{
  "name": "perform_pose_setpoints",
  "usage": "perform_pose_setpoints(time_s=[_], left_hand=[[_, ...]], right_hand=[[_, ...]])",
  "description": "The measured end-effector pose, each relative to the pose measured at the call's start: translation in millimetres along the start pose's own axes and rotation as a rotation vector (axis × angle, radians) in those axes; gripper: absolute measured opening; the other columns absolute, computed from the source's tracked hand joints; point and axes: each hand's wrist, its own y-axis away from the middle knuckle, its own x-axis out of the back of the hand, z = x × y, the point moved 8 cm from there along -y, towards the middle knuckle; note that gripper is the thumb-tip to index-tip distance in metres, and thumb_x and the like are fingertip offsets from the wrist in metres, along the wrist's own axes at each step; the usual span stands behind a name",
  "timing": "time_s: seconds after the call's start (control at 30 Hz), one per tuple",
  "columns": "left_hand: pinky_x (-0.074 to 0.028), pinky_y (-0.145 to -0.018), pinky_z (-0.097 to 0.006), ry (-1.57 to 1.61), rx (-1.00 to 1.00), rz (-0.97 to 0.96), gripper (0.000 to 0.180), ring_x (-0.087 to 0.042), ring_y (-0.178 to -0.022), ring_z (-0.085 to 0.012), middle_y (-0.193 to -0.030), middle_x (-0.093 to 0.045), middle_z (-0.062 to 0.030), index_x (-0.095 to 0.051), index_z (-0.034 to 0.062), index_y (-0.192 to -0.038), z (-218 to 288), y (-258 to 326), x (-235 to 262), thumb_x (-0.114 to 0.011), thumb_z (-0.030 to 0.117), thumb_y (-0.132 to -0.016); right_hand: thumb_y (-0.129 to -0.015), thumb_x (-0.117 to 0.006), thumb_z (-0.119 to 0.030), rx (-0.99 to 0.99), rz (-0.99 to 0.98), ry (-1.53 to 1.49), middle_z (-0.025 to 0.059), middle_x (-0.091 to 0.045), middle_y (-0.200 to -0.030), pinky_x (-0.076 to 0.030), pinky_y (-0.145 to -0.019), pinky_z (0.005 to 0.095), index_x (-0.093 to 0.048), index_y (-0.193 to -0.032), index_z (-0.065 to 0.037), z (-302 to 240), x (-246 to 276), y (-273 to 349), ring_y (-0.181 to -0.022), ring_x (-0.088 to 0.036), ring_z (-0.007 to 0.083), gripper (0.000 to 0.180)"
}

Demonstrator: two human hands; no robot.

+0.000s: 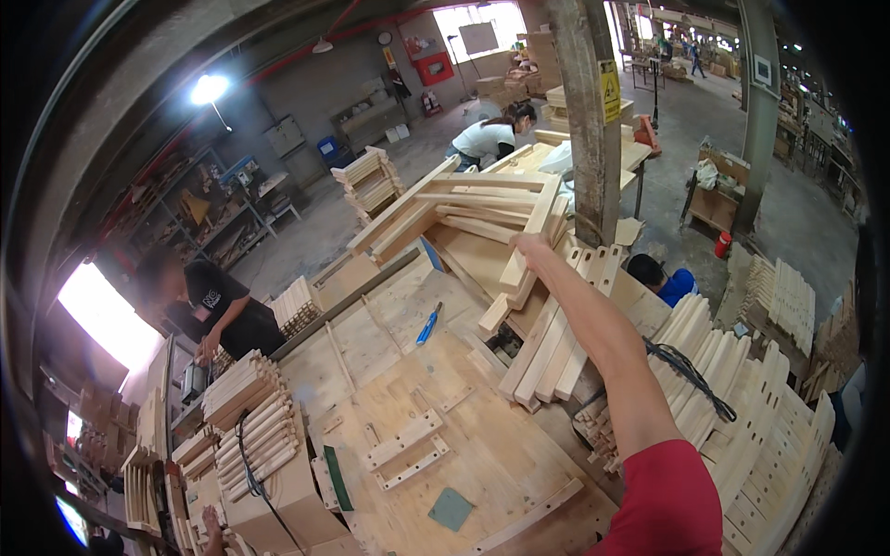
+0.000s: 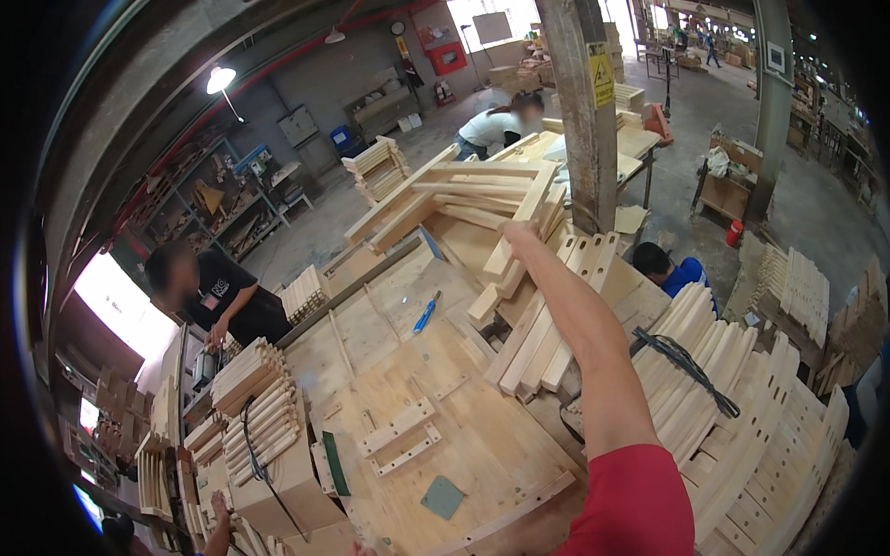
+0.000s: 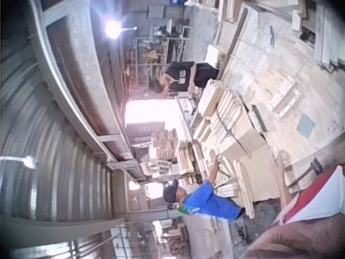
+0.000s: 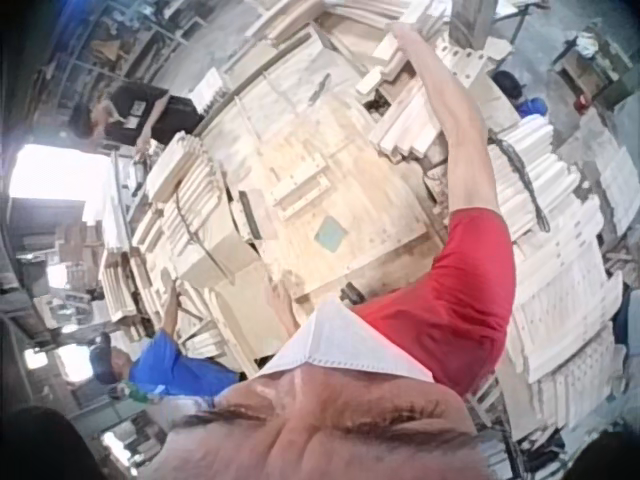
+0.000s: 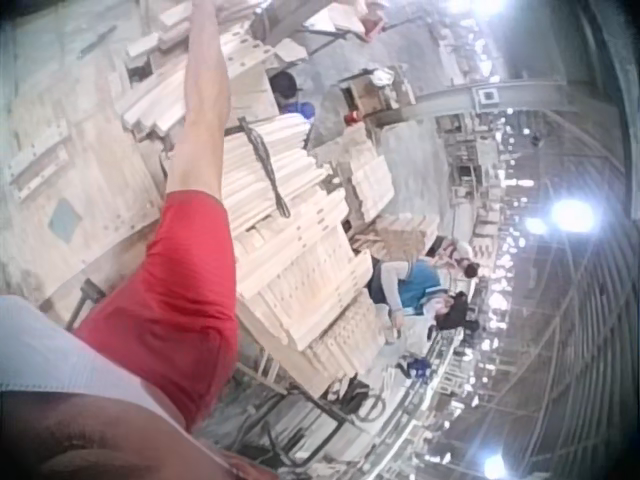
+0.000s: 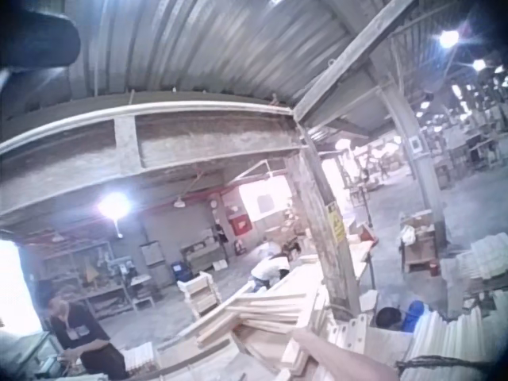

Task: The person assembles wooden chair frames on a workbench in a factory. They align pre-drilled wooden slats and legs, then use a rubber mallet to tap the joints together. The person repeatedly picks up new components, assembles them into frames, and stacks the finished units.

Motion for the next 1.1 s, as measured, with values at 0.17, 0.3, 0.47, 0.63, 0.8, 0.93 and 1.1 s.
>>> perform_pose_setpoints(time_s=[0.17, 0.3, 0.47, 0.63, 0.8, 0.93, 1.1], left_hand=[[-0.055, -0.089, -0.045, -0.198, 0.384, 0.003, 0.06, -0.07, -0.106, -0.0368, -0.126, -0.069, -0.0241, -0.058, 0.0061, -0.145, -56, 53, -2, -0.065, 0.043, -0.098], [-0.054, -0.091, -0.046, -0.259, 0.359, -0.04, 0.056, -0.068, -0.108, -0.0391, -0.128, -0.066, -0.0251, -0.058, 0.0019, -0.141, -58, 50, -5, -0.066, 0.037, -0.098], [-0.052, -0.093, -0.048, -0.072, 0.1, -0.232, 0.052, -0.065, -0.11, -0.0419, -0.13, -0.062, -0.0263, -0.057, -0.0034, -0.137, -7, 4, -79, -0.067, 0.03, -0.098], [-0.054, -0.082, -0.036, 0.162, -0.131, -0.446, 0.044, -0.066, -0.097, -0.0257, -0.122, -0.068, -0.0196, -0.059, -0.0055, -0.136, 38, -46, -141, -0.064, 0.013, -0.097], [-0.054, -0.076, -0.034, 0.216, -0.563, -0.682, 0.037, -0.066, -0.089, -0.0205, -0.114, -0.071, -0.0152, -0.063, -0.0049, -0.131, 133, -24, -227, -0.063, 0.013, -0.098], [-0.055, -0.073, -0.035, 0.146, -0.828, -0.967, 0.036, -0.068, -0.087, -0.0213, -0.111, -0.071, -0.0156, -0.062, -0.0039, -0.131, 185, 50, -256, -0.063, 0.01, -0.097], [-0.057, -0.073, -0.034, 0.215, -0.846, -1.244, 0.036, -0.071, -0.082, -0.0226, -0.105, -0.072, -0.0152, -0.064, -0.0012, -0.126, 211, 169, -263, -0.069, 0.013, -0.093]], right_hand=[[-0.081, -0.072, -0.04, -0.001, 0.184, 0.342, 0.0199, -0.065, -0.135, -0.053, -0.101, 0.0371, -0.05, -0.145, 0.004, -9, 21, -42, -0.122, -0.065, 0.0332, 0.081], [-0.081, -0.067, -0.062, 0.122, 0.011, 0.525, 0.0157, -0.075, -0.112, -0.055, -0.094, 0.0439, -0.07, -0.121, 0.001, 11, 21, -5, -0.107, -0.071, 0.0285, 0.075], [-0.091, -0.065, -0.047, 0.45, -0.014, 0.602, 0.0084, -0.067, -0.06, -0.055, -0.056, 0.0334, -0.067, -0.068, -0.004, 25, 145, 99, -0.05, -0.065, 0.0174, 0.049], [-0.097, -0.066, -0.037, 0.18, -0.447, 0.136, 0.0037, -0.072, -0.086, -0.052, -0.055, 0.0299, -0.074, -0.106, -0.005, 168, 193, 315, -0.066, -0.066, 0.0124, 0.034], [-0.094, -0.074, -0.03, -0.147, -0.017, 0.095, 0.0052, -0.073, -0.097, -0.056, -0.068, 0.03, -0.069, -0.119, 0.0, 279, 296, 495, -0.077, -0.07, 0.0134, 0.039], [-0.093, -0.075, -0.03, -0.134, 0.456, 0.101, 0.007, -0.073, -0.092, -0.057, -0.067, 0.0311, -0.07, -0.117, 0.0, 323, 364, 603, -0.076, -0.071, 0.0147, 0.039], [-0.087, -0.076, -0.041, -0.093, 1.045, 0.401, 0.0196, -0.074, -0.098, -0.057, -0.082, 0.0441, -0.068, -0.113, 0.0, 350, 462, 683, -0.093, -0.072, 0.0377, 0.05]])
